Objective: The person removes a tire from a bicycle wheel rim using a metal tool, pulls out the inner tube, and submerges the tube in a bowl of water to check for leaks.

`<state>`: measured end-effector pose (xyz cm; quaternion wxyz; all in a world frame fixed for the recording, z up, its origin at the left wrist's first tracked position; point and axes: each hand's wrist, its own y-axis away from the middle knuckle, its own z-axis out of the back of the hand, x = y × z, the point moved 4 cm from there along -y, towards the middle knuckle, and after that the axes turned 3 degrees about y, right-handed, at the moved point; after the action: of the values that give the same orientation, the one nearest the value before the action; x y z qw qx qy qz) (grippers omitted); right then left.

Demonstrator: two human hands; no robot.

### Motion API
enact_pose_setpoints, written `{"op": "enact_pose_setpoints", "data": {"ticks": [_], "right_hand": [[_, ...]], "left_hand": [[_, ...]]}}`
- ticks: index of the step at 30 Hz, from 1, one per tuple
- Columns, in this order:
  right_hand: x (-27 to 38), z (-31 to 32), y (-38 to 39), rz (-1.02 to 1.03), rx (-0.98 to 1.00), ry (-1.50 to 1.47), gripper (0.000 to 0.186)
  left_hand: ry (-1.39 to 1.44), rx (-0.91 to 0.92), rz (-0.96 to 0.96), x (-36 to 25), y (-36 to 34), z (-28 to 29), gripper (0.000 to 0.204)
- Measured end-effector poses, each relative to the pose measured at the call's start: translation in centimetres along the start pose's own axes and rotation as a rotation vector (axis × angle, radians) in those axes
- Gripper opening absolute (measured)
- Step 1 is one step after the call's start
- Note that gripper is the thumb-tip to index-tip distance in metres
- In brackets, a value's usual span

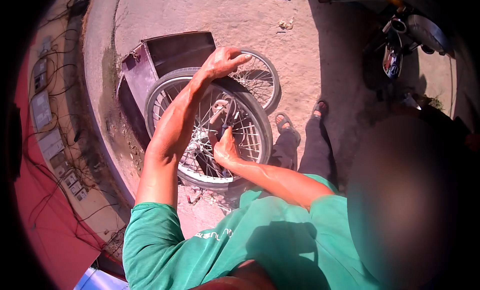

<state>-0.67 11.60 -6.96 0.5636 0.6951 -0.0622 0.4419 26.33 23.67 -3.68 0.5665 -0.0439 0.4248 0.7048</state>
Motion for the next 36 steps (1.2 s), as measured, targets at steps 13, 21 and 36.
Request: {"op": "enact_pose_setpoints", "data": {"ticks": [13,21,36], "right_hand": [[1.3,2.7,-0.7,0.195,0.206,0.228,0.042],[-0.4,15.8,5.5,0.112,0.722,0.526,0.046],[-7.6,17.8,-2.0,-0.027,0.196,-0.535,0.049]], "left_hand": [[-0.773,0.564,-0.328,-5.4,6.2,-8.4,0.053],[-0.830,0.529,-0.384,-5.1,7.7,-10.0,0.054],[-0.746,0.149,-0.574,-4.5,9.1,-8.1,0.048]]}}
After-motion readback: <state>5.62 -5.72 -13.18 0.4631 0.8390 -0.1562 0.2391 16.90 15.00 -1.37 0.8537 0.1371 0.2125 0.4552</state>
